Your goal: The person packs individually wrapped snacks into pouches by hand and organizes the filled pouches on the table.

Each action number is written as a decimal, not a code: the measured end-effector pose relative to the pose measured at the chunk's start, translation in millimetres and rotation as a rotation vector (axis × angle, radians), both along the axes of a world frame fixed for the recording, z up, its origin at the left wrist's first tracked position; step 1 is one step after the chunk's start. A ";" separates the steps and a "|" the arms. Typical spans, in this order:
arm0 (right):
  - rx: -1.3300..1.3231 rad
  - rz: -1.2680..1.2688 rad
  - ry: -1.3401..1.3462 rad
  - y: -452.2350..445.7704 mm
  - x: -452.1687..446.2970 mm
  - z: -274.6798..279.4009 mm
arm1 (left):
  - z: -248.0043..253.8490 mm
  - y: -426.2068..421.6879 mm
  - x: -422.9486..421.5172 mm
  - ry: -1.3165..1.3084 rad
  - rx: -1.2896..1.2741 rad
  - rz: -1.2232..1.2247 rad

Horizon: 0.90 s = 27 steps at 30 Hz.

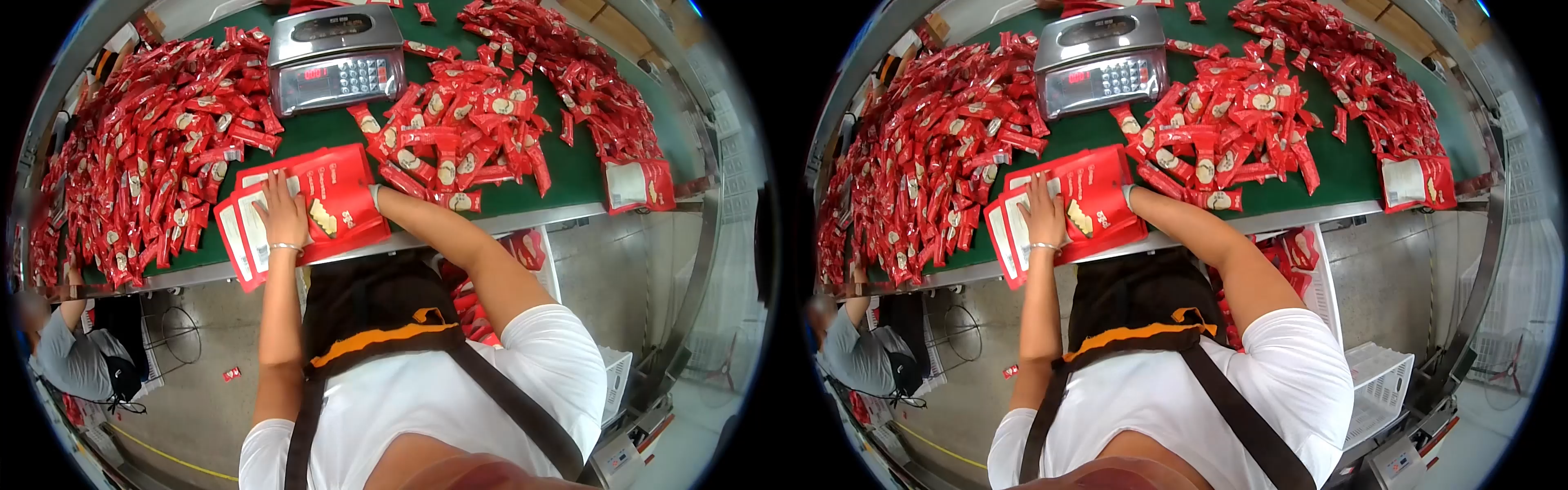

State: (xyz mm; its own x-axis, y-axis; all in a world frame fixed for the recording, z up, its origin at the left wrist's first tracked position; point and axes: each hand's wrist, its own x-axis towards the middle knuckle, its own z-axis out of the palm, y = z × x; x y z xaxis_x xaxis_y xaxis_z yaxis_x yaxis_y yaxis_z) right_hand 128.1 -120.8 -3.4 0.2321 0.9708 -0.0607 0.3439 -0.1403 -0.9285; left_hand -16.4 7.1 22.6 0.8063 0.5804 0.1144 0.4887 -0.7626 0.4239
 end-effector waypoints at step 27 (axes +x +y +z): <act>0.123 -0.706 -0.764 -192.3 -11.5 60.8 | -5.5 3.5 -0.7 0.088 0.171 -0.061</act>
